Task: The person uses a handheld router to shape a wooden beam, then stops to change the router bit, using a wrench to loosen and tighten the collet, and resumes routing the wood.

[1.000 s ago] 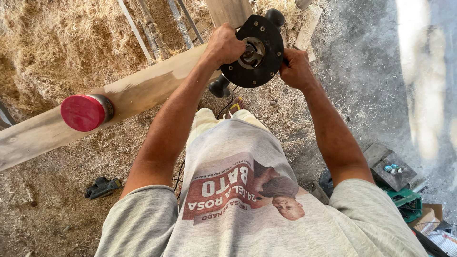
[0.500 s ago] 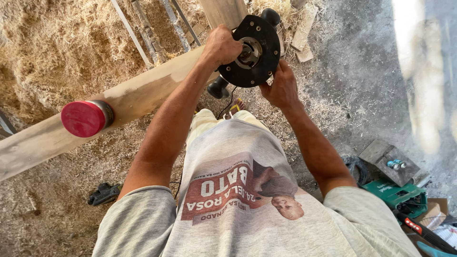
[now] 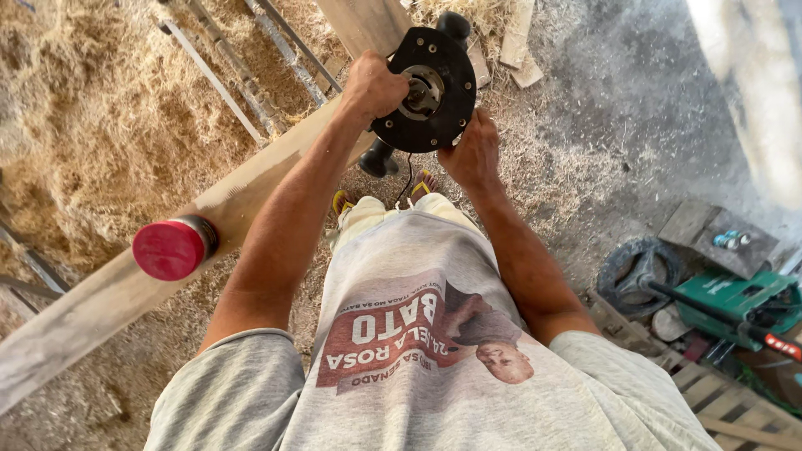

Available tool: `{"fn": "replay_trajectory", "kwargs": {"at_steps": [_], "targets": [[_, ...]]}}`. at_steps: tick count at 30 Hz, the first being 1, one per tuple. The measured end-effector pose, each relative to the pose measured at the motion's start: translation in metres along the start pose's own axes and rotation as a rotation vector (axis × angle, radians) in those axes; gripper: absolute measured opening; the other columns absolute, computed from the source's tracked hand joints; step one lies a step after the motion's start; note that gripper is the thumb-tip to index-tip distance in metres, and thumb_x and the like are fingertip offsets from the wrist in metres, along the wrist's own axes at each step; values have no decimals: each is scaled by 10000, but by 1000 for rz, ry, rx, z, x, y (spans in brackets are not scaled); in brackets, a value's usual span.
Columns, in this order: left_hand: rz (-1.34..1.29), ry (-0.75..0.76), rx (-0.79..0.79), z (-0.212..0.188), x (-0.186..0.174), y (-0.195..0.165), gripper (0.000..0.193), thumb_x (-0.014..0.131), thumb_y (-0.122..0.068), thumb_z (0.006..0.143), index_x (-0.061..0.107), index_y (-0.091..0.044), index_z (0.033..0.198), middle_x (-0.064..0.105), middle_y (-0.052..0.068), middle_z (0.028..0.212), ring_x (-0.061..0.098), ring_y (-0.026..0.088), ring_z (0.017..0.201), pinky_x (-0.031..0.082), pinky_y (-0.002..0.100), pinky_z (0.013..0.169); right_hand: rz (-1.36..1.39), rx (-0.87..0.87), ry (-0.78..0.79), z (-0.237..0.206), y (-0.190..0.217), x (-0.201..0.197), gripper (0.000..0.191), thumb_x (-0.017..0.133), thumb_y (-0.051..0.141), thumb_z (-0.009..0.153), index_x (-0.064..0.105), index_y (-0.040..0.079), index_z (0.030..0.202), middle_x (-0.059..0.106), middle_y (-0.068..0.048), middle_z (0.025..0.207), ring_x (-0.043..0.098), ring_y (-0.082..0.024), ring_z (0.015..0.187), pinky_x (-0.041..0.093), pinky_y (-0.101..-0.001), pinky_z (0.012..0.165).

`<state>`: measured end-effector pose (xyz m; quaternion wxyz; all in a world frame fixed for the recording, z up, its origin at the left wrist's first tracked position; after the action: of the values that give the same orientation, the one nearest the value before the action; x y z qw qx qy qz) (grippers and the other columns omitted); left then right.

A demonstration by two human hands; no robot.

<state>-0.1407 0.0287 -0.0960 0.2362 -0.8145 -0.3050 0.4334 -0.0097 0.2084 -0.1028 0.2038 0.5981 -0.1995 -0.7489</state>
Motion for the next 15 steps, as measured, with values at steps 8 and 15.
{"fn": "replay_trajectory", "kwargs": {"at_steps": [8, 15], "targets": [[1, 72, 0, -3, -1, -9, 233, 692, -147, 823, 734, 76, 874, 726, 137, 801, 701, 226, 672, 561, 389, 564, 15, 105, -94, -8, 7, 2, 477, 881, 114, 663, 640, -13, 1055, 671, -139, 946, 653, -318, 893, 563, -425, 802], [-34, 50, 1, -7, 3, -16, 208, 699, -138, 840, 720, 67, 873, 700, 121, 747, 655, 170, 584, 504, 335, 487, -70, 159, -151, -12, 5, 11, 519, 905, 235, 740, 614, 6, 1104, 659, -112, 951, 666, -303, 910, 550, -445, 814]]}}
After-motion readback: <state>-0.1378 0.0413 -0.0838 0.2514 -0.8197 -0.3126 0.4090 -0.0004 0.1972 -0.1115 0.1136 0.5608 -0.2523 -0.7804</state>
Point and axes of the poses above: each hand's wrist, its own z-axis towards the middle knuckle, its own x-axis out of the palm, y = z × x, the point moved 5 cm from there along z, towards the middle knuckle
